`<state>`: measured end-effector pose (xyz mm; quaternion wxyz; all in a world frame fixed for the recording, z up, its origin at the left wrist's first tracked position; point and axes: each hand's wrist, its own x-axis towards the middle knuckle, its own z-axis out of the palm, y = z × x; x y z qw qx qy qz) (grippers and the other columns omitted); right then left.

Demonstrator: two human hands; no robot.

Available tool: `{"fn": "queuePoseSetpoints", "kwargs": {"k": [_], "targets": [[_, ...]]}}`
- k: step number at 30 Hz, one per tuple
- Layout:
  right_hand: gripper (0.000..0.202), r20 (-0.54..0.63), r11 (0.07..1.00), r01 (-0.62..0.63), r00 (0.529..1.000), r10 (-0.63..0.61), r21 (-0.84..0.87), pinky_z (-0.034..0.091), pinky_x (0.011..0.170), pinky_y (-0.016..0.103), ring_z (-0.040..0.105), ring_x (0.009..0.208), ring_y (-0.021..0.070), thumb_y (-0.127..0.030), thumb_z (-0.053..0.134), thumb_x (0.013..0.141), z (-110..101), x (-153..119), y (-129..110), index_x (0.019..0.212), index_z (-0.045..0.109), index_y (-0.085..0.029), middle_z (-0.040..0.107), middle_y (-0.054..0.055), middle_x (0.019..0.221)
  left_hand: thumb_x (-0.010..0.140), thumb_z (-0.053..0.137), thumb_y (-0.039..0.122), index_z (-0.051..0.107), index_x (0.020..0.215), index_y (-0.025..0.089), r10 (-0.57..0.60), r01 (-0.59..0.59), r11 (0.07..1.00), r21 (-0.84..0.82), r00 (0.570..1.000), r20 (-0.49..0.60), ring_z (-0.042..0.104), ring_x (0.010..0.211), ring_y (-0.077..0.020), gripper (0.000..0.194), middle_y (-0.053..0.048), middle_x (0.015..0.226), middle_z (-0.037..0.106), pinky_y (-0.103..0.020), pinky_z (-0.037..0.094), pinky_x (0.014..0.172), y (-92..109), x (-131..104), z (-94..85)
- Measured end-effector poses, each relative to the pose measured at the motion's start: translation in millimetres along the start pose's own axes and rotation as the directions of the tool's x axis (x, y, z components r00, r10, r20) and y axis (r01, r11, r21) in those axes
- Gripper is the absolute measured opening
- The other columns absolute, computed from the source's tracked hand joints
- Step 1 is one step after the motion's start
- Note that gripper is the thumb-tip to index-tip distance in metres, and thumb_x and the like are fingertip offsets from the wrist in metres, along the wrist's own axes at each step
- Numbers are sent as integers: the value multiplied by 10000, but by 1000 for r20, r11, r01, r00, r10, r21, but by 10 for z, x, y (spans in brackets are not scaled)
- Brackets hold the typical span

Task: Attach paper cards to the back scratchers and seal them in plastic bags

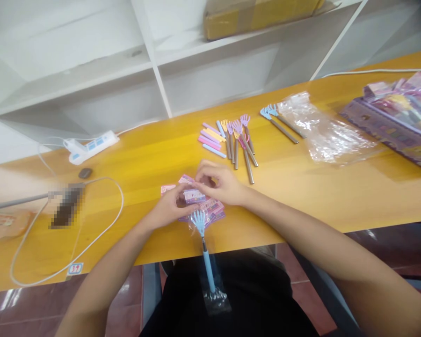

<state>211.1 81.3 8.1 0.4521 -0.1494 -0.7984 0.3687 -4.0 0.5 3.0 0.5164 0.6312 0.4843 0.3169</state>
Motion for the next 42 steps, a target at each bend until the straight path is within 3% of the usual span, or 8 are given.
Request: {"fn": "queuePoseSetpoints", "kwargs": {"k": [5,10,16,22,29,34,36,42], "targets": [[223,147,996,57,987,-66,69,409,629,224,492,722,85,-323,707,986,-22,0,-14,870,706,-133,555,43,935,874,819,350,670,1234,183,-9,9,1000,16,1000,8,729,959,-231,423,-78,1134,748,-345,595,835,11,-1,21],[312,250,997,54,966,-66,54,439,758,263,543,839,119,-300,662,1023,-29,-3,45,764,665,-124,536,45,913,893,804,367,681,1265,183,7,-10,997,81,999,36,710,966,-221,433,-81,1147,746,-339,574,856,18,-7,49],[322,294,1000,-13,956,15,-6,426,796,263,546,859,125,-345,663,1018,-7,-6,72,781,590,-138,553,43,949,905,795,396,693,1241,190,34,-36,996,78,999,28,712,985,-231,407,-88,1143,747,-347,570,864,-25,-10,12],[261,326,983,-171,927,186,-73,373,689,230,470,733,101,-278,755,891,-22,-7,61,894,522,-161,552,-6,853,988,666,534,702,1192,180,-42,51,993,-104,995,89,779,931,-258,411,-91,1033,796,-354,600,809,-13,5,-14],[355,494,895,-433,805,329,110,488,666,208,587,735,84,-389,765,915,-49,-37,123,1111,566,-171,643,6,930,921,774,419,683,1032,184,-142,153,985,-76,981,133,800,882,-243,275,-66,925,820,-307,582,756,77,-12,10],[454,684,732,-671,588,432,115,460,501,154,562,522,39,-470,676,991,-106,-12,73,1280,508,-163,675,-3,853,952,738,414,704,1108,197,-147,153,988,-33,978,147,793,951,-242,269,-70,1029,804,-306,585,768,98,-32,37],[459,728,689,-715,535,429,119,460,485,138,565,500,29,-423,678,989,-131,1,58,1312,490,-155,694,7,877,968,716,423,707,1149,203,-129,133,991,-13,977,170,785,990,-246,285,-78,1098,793,-315,588,793,94,-34,48],[525,802,634,-763,453,390,122,533,531,148,651,598,59,-187,711,869,-200,21,57,1341,485,-141,714,46,992,992,681,403,694,1179,184,-106,101,994,36,979,173,762,950,-218,288,-77,1075,784,-304,585,792,54,-34,41]]}}
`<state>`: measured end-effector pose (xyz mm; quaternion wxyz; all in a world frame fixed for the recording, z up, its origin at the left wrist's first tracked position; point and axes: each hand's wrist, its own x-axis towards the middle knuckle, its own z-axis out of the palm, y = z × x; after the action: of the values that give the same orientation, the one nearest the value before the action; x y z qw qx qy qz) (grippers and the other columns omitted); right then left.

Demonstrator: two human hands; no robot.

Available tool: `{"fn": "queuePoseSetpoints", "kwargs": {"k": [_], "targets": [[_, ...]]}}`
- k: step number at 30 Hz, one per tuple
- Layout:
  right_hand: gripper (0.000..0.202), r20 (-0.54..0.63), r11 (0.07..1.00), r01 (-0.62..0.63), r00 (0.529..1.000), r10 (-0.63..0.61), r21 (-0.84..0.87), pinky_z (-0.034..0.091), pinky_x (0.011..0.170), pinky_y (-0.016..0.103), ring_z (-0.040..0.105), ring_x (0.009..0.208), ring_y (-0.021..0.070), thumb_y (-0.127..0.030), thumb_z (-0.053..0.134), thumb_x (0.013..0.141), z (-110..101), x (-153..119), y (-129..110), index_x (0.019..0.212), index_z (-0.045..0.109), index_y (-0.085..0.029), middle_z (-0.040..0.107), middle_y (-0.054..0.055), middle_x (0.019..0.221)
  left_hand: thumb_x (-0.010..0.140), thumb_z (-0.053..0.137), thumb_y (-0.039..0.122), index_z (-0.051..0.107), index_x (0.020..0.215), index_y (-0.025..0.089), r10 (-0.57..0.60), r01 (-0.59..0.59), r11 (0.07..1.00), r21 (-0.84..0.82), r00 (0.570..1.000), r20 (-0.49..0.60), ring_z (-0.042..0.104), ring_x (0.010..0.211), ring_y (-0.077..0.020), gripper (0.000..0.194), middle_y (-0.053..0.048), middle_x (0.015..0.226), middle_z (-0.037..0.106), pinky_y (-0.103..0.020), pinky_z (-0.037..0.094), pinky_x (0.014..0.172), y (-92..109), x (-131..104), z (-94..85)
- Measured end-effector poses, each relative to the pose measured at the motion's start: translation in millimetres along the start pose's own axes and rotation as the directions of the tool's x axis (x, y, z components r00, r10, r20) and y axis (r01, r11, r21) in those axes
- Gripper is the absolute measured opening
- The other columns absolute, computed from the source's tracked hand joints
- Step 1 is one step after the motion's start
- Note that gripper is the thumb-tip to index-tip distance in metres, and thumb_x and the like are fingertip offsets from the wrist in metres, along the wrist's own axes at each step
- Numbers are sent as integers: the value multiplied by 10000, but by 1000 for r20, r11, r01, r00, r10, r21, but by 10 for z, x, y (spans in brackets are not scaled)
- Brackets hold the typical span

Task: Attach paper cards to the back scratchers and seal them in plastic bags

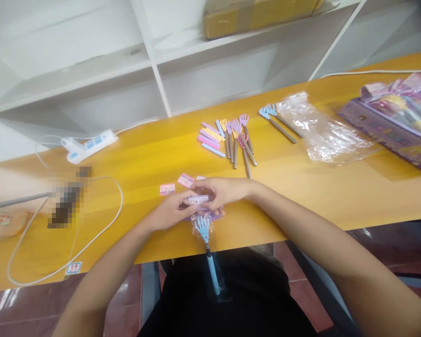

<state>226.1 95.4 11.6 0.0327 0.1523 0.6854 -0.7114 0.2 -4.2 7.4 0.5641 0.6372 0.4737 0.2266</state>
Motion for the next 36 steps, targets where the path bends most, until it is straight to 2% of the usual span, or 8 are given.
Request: {"fn": "queuePoseSetpoints", "kwargs": {"k": [7,13,16,19,22,26,32,36], "targets": [[658,164,997,-65,985,58,41,588,556,191,687,632,110,-134,704,832,-34,-44,-30,1426,421,-104,698,13,839,870,823,359,629,1332,207,6,0,996,-93,998,62,758,915,-215,524,-99,1144,765,-328,601,777,20,-24,-10],[622,263,992,-114,960,98,48,599,534,210,703,656,122,-352,793,892,-47,-46,-50,1374,484,-111,712,44,934,760,915,299,539,1424,234,-12,30,982,-184,995,96,773,953,-273,767,-104,1089,770,-377,621,781,73,-67,53],[642,312,990,-114,946,84,78,607,561,210,739,758,146,-489,854,844,-53,-9,-45,1270,574,-100,727,103,1071,765,919,277,536,1359,225,62,-84,949,-303,995,-81,762,977,-245,709,-95,1137,751,-343,618,806,84,-50,-1],[628,335,997,-51,942,28,61,598,637,186,749,839,144,-478,901,799,-66,25,-17,1225,649,-91,754,110,1101,698,967,250,598,1163,194,150,-346,873,-343,860,-488,723,927,-165,596,-30,1047,726,-261,588,822,87,3,-105],[502,208,999,47,977,-49,11,601,792,205,747,935,145,-440,892,818,-78,44,14,1148,746,-91,773,94,1102,723,953,267,613,1107,206,104,-489,792,-366,698,-709,685,841,-117,516,4,1000,705,-212,561,740,90,60,-184],[510,-19,993,114,993,-113,10,591,816,230,734,872,133,-428,920,770,-92,93,39,1130,777,-98,782,69,1017,785,894,261,642,1044,204,78,-583,707,-401,628,-774,674,822,-102,366,8,975,702,-202,553,742,99,93,-223],[510,-325,963,268,911,-253,1,583,829,257,714,888,139,-403,923,738,-210,94,-127,1090,685,-121,747,50,995,832,730,362,595,1142,227,179,-573,666,-478,744,-644,687,681,-177,364,-21,911,729,-306,541,636,48,77,-250],[439,-617,922,274,685,-387,-275,571,943,328,695,1006,185,-441,817,839,-409,-287,-392,1154,666,-175,730,66,1043,876,672,366,562,1166,205,211,-490,743,-455,818,-535,670,631,-178,350,-18,866,714,-300,505,602,-20,81,-205]]}}
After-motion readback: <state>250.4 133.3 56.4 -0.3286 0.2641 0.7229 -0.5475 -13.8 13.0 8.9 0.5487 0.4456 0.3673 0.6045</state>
